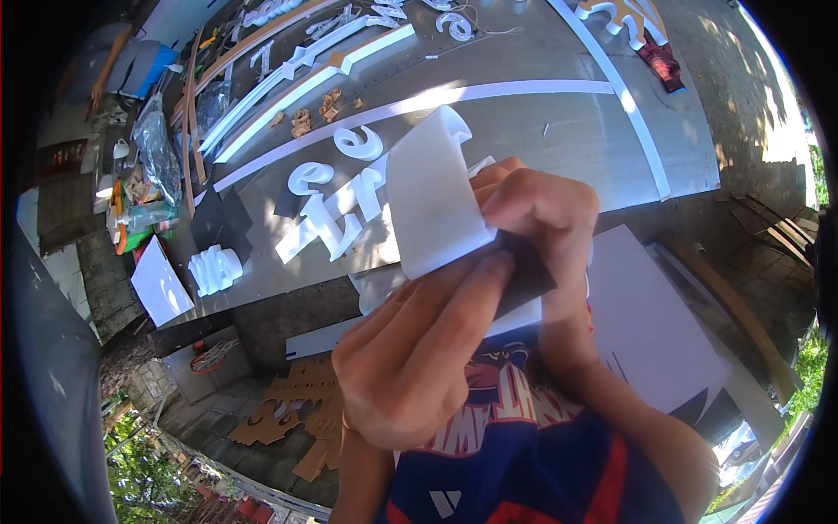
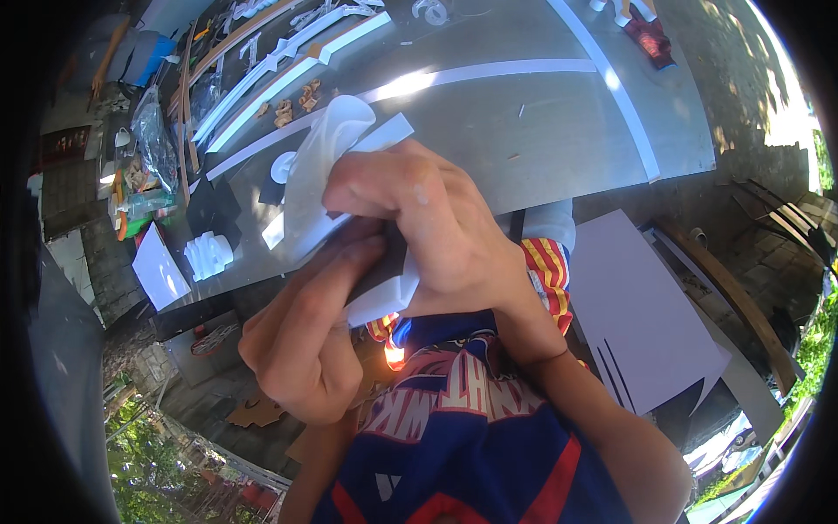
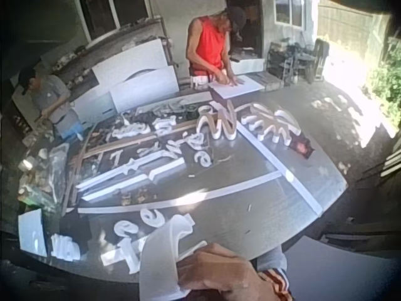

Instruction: The person picks up a white plastic letter and uses a piece of sandpaper to rub its edges and corners. They turn the letter over to sand different sides before setting it down and picking up another letter to repeat the process.

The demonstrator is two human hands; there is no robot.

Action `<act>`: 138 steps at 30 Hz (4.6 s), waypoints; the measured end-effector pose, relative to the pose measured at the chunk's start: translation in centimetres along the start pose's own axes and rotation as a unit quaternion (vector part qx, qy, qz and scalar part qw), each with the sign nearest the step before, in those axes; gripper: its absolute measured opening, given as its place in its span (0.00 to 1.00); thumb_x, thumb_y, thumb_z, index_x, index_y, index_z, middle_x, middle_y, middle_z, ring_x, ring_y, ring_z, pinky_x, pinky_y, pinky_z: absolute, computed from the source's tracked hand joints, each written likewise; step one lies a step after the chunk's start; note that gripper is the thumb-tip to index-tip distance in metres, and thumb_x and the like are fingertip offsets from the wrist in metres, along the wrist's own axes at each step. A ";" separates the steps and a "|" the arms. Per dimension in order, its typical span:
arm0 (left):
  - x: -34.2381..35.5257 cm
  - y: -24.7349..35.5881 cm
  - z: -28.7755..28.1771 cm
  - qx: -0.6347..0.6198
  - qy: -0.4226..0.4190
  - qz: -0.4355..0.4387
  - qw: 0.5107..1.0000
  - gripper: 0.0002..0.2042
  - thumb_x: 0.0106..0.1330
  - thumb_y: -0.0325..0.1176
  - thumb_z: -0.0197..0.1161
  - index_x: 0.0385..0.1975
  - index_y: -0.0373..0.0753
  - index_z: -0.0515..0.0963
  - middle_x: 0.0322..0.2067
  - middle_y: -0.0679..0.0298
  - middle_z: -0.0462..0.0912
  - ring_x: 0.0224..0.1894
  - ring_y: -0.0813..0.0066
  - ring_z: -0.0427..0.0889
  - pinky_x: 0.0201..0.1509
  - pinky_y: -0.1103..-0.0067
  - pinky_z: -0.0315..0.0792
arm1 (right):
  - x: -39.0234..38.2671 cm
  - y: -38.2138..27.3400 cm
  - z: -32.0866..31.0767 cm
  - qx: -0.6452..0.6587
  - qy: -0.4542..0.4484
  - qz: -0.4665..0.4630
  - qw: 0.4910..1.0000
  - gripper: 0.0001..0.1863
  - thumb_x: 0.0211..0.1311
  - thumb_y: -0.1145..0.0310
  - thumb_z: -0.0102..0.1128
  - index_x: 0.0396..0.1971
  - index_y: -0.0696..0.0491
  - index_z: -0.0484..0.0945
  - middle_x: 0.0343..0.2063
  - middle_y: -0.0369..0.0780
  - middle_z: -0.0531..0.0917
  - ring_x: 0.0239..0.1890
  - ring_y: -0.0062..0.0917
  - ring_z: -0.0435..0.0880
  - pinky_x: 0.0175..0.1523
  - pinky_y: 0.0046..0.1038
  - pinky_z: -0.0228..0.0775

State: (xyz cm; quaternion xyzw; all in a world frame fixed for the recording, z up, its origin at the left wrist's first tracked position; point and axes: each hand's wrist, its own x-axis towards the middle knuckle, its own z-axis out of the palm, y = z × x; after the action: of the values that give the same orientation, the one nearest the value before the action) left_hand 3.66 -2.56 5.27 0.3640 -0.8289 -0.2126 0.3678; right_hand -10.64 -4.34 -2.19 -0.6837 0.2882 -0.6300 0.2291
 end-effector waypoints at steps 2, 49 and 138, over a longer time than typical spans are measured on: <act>-0.4 -0.1 0.0 0.001 0.005 -0.002 1.000 0.15 0.46 0.15 0.54 0.36 0.29 0.77 0.32 0.53 0.81 0.35 0.59 0.83 0.38 0.73 0.77 | 0.0 0.0 0.3 -0.010 -0.002 0.000 1.000 0.30 0.39 0.74 0.68 0.44 0.60 0.63 0.31 0.42 0.78 0.29 0.32 0.80 0.34 0.27 0.69; -0.7 0.0 -0.6 -0.012 0.027 0.072 0.997 0.10 0.51 0.24 0.57 0.33 0.30 0.79 0.31 0.52 0.82 0.33 0.60 0.84 0.35 0.75 0.78 | 0.5 -1.6 1.2 -0.041 0.081 0.038 0.995 0.25 0.43 0.76 0.64 0.43 0.60 0.64 0.34 0.43 0.76 0.31 0.31 0.79 0.38 0.27 0.70; 2.2 -3.6 -1.7 0.126 0.040 0.223 0.966 0.11 0.36 0.20 0.65 0.23 0.31 0.74 0.14 0.62 0.71 0.11 0.78 0.66 0.12 0.86 0.54 | 1.9 -4.6 1.8 -0.005 0.084 0.184 0.979 0.36 0.40 0.80 0.71 0.47 0.60 0.56 0.35 0.43 0.71 0.35 0.20 0.74 0.40 0.20 0.67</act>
State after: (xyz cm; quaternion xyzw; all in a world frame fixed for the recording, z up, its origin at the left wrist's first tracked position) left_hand 5.56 -6.68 5.18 0.2215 -0.8939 -0.0050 0.3897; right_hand -8.33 -2.37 2.17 -0.5647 0.4305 -0.6312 0.3121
